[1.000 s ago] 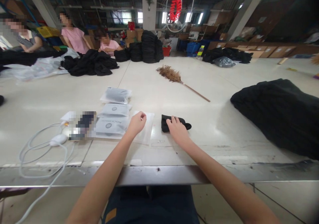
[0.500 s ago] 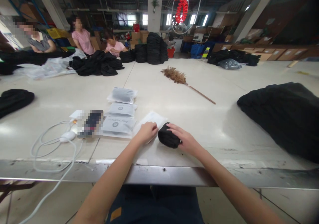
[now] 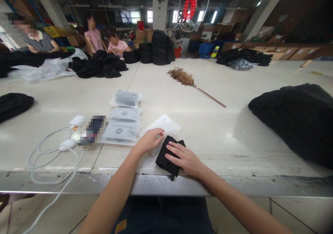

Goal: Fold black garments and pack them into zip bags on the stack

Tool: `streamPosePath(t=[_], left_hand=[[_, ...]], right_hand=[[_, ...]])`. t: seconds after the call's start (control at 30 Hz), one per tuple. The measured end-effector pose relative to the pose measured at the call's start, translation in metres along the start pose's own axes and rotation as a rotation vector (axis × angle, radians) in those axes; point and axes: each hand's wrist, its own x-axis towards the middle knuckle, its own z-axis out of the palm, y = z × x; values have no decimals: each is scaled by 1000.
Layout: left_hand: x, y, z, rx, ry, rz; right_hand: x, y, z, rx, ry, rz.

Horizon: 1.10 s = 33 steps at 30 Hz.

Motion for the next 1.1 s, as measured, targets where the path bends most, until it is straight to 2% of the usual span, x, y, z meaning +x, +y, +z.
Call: streamPosePath(t=[0.13,0.3,0.47,0.53,0.63,0.73,0.87,1.1], left_hand=[[-4,11,4,53,-57,65],[-2,18,10,109,-39,177],[1,11,16,113,34,239],[0,8,13,111,42,224],[-5,3,5,128,19,121],[-9,-1,-2,231,13,7],[-8,-3,1,377,3,-61],[0,6,6,458,209,17]], right_hand=[[-3,2,4,-101,38,95],[0,6,2,-178,52,247],[7,12,1,-219,7,251],[10,16,0,-226,-11,244],[16,22,-2,-232,-30,241],[22,28,-3,-220,-38,262],[25,35,2,-208,-25,312],[31,38,2,-277,-23,392]])
